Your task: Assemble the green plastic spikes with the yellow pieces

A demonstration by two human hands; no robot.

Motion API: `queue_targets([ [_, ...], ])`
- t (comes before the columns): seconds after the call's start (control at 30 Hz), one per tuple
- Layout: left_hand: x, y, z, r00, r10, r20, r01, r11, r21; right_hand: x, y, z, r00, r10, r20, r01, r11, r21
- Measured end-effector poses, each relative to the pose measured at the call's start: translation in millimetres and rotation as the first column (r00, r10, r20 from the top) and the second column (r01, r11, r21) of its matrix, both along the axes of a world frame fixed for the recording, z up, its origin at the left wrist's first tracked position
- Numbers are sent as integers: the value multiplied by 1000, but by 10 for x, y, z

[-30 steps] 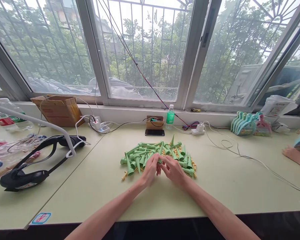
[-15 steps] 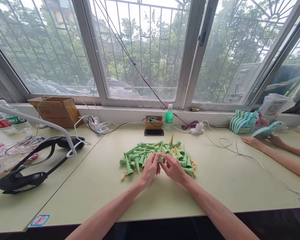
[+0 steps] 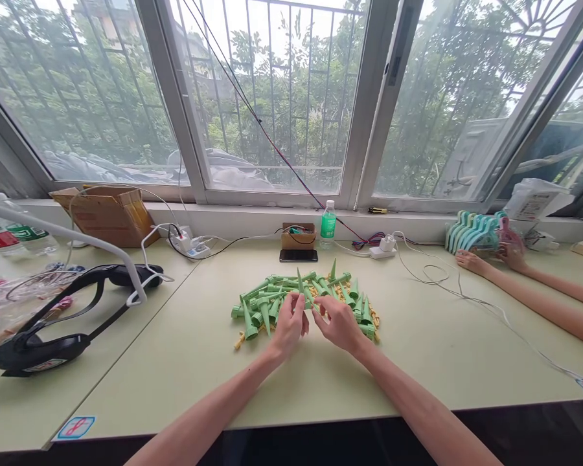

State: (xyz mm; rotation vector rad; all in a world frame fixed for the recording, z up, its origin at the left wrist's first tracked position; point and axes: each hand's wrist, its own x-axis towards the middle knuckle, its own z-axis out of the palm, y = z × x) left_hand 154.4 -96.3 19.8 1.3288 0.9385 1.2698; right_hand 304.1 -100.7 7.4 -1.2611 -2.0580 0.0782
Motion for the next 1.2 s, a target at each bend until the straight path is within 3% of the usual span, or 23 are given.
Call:
queue_targets([
  [0.2, 2, 4, 8, 1000, 20, -3, -20, 999, 40, -13, 17, -14, 947, -187, 261, 216, 972, -87],
  [0.33, 3, -3, 3, 1000, -1, -19, 2, 999, 49, -21, 13, 21, 890, -237, 390, 309, 942, -131],
  [0.7, -10, -37, -17, 991, -46, -123, 58, 994, 93, -27, 18, 28, 860, -207, 467, 328, 924, -195],
  [0.93, -2, -52, 1, 992, -36, -121, 48, 993, 104, -36, 18, 22, 855, -201, 479, 326, 925, -194],
  [1.2, -21, -54, -19, 975, -17, -221, 37, 995, 88, -51, 10, 17, 855, -178, 487, 314, 925, -213],
])
